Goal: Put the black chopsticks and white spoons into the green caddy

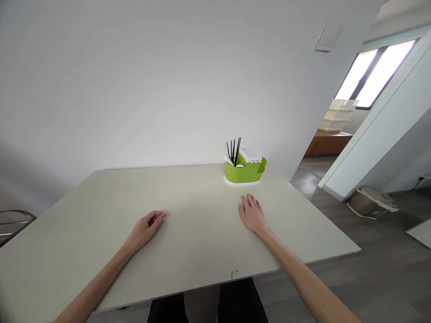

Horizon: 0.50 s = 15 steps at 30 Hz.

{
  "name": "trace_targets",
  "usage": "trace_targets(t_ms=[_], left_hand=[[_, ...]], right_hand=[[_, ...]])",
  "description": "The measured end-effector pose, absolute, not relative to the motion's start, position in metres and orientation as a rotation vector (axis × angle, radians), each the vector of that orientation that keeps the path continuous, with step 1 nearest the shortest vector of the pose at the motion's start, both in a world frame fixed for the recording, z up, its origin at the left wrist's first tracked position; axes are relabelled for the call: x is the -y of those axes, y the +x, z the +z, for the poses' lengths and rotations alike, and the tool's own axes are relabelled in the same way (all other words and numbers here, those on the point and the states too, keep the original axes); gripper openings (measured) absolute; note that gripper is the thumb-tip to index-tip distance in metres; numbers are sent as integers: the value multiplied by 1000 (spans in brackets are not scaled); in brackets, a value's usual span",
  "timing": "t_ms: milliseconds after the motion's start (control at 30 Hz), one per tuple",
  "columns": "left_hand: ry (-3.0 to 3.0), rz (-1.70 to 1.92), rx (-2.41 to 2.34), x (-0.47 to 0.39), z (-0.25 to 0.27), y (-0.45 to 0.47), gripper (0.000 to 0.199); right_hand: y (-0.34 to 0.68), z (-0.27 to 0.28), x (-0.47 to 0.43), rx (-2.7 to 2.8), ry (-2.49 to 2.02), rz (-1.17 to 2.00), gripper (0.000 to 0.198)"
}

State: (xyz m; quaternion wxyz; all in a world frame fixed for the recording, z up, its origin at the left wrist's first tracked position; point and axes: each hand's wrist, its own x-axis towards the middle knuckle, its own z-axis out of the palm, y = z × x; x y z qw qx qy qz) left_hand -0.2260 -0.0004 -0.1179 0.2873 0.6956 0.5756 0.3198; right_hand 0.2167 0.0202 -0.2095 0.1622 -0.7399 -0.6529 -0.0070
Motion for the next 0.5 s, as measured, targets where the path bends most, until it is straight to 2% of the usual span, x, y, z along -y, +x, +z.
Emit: trace_targets(t_ms=[367, 500], left_hand=[[1879, 922, -1592, 7, -124, -222, 48], [1874, 926, -1608, 8, -126, -220, 46]], right_hand=[[225, -211, -26, 1789, -2040, 19, 65], [258, -188, -62, 1606, -2053, -4, 88]])
